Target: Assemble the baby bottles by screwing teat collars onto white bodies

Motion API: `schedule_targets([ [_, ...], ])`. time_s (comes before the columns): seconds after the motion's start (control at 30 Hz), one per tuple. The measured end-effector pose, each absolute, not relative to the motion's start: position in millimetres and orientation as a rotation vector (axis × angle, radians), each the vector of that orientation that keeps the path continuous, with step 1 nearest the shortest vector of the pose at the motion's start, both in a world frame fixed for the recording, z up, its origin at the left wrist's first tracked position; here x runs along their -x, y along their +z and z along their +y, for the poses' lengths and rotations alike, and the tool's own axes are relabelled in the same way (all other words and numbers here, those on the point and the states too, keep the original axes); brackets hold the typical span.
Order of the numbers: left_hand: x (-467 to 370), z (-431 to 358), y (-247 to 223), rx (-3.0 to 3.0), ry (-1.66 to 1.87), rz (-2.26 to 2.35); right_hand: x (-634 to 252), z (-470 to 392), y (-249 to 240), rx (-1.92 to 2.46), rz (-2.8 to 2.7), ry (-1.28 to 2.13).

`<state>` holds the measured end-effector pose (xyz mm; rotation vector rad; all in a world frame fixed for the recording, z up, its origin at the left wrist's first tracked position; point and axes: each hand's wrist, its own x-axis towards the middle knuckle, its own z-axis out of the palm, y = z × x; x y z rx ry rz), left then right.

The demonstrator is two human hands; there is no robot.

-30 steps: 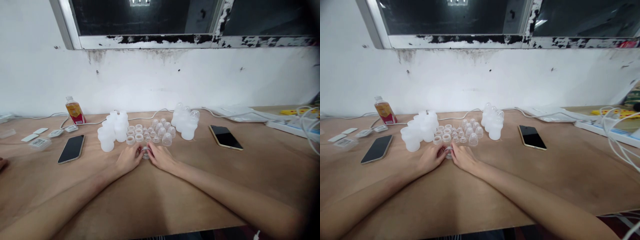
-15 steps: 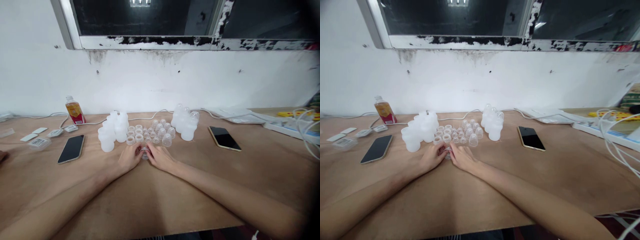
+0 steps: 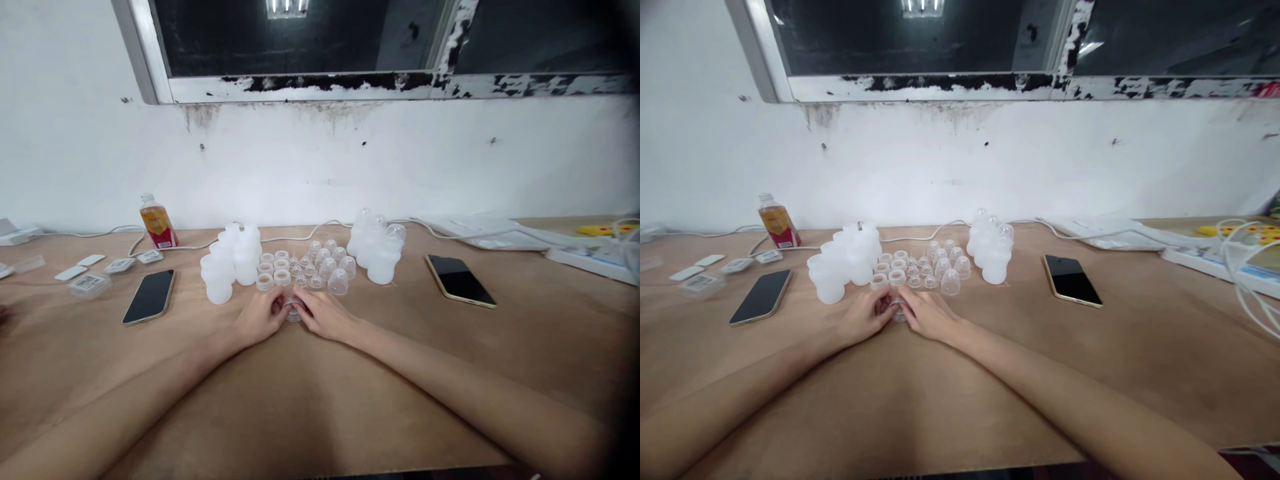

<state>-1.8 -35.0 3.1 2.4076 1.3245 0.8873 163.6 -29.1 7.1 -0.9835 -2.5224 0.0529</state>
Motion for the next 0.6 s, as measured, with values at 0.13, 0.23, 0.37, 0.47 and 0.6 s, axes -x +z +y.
schedule_targets([
  [0.13,0.0,-33.6,3.2,-2.455,0.896,1.302,-161.3,-27.6,4.5,0.986,-2.494,0.060],
  [0.23,4.9,-34.7,9.9,-2.436,0.822,1.263,-162.9,-26.8,3.8,1.000,-2.514,0.105],
  [0.37,13.0,-38.4,20.5,-2.403,0.680,1.197,-167.7,-29.0,6.6,0.883,-2.560,0.192],
  [0.47,13.8,-39.5,22.7,-2.413,0.688,1.216,-168.8,-31.5,8.2,0.852,-2.539,0.232],
  [0.6,10.8,-38.8,19.5,-2.429,0.725,1.249,-165.7,-31.9,8.5,0.947,-2.503,0.265],
])
